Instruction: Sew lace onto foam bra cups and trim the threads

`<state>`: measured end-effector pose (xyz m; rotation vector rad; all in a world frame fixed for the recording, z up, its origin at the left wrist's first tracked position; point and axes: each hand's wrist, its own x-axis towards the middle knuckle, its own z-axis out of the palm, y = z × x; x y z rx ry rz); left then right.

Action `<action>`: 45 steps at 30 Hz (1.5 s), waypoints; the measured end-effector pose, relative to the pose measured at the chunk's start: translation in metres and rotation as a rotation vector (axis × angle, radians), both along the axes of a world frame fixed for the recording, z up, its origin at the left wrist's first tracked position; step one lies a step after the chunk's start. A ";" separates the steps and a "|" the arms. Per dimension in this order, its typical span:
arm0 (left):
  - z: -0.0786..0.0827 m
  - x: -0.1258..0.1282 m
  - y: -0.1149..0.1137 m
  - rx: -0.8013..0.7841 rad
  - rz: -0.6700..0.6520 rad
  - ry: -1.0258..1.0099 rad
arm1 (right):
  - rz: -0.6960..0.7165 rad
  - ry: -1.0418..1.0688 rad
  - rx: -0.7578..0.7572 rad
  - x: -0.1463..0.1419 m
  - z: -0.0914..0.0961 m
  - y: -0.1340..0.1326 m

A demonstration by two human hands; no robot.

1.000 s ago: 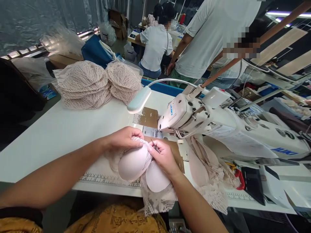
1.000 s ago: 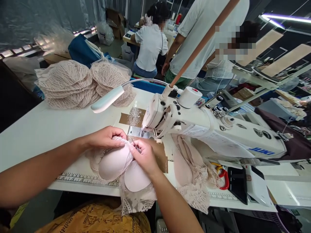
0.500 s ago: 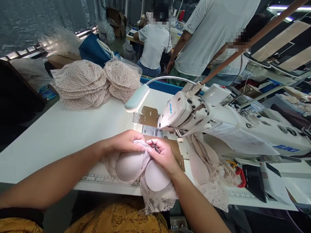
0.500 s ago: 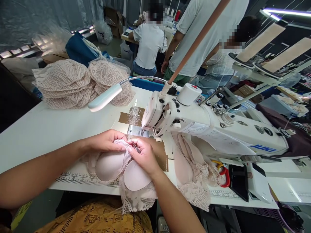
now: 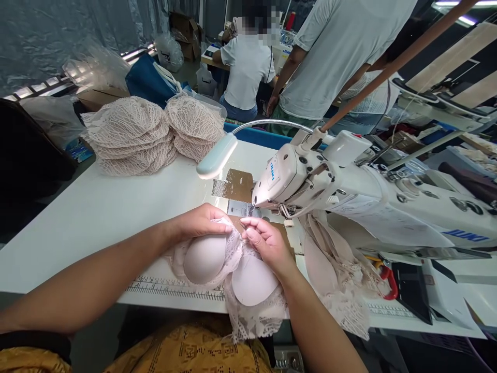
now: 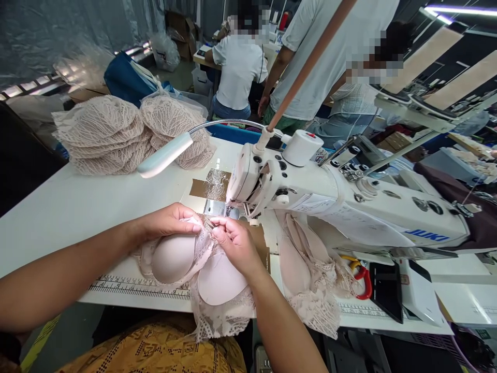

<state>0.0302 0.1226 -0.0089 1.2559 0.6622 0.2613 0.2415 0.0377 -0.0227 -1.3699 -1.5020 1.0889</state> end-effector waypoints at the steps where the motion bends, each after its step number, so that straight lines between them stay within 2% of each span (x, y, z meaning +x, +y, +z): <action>1: 0.000 0.000 0.000 0.011 -0.004 0.003 | 0.017 -0.013 0.001 0.000 0.001 0.000; 6: -0.006 0.001 -0.001 0.084 -0.012 0.023 | 0.075 -0.049 -0.007 -0.002 0.005 0.001; 13: -0.009 0.003 -0.004 0.084 -0.019 0.007 | 0.139 -0.093 0.042 -0.008 0.010 0.000; 24: -0.005 0.006 -0.008 0.153 -0.033 0.028 | 0.072 -0.099 0.092 -0.012 0.006 0.000; 27: -0.004 0.008 -0.008 0.213 -0.046 -0.007 | -0.003 0.010 0.051 -0.013 0.003 0.001; 29: -0.004 0.009 -0.007 0.256 -0.052 -0.030 | -0.001 0.084 -0.009 -0.014 0.002 0.002; 32: -0.004 0.005 -0.004 0.265 -0.080 -0.007 | 0.060 0.039 -0.076 -0.014 0.002 0.002; 34: -0.003 0.002 0.000 0.239 -0.085 0.020 | 0.049 -0.038 -0.075 -0.012 0.002 0.003; 41: -0.003 -0.007 0.016 0.287 0.105 0.079 | -0.013 -0.060 -0.058 -0.008 -0.001 0.004; 45: -0.008 -0.010 0.021 0.181 0.174 0.074 | -0.026 -0.019 -0.085 -0.008 -0.003 0.004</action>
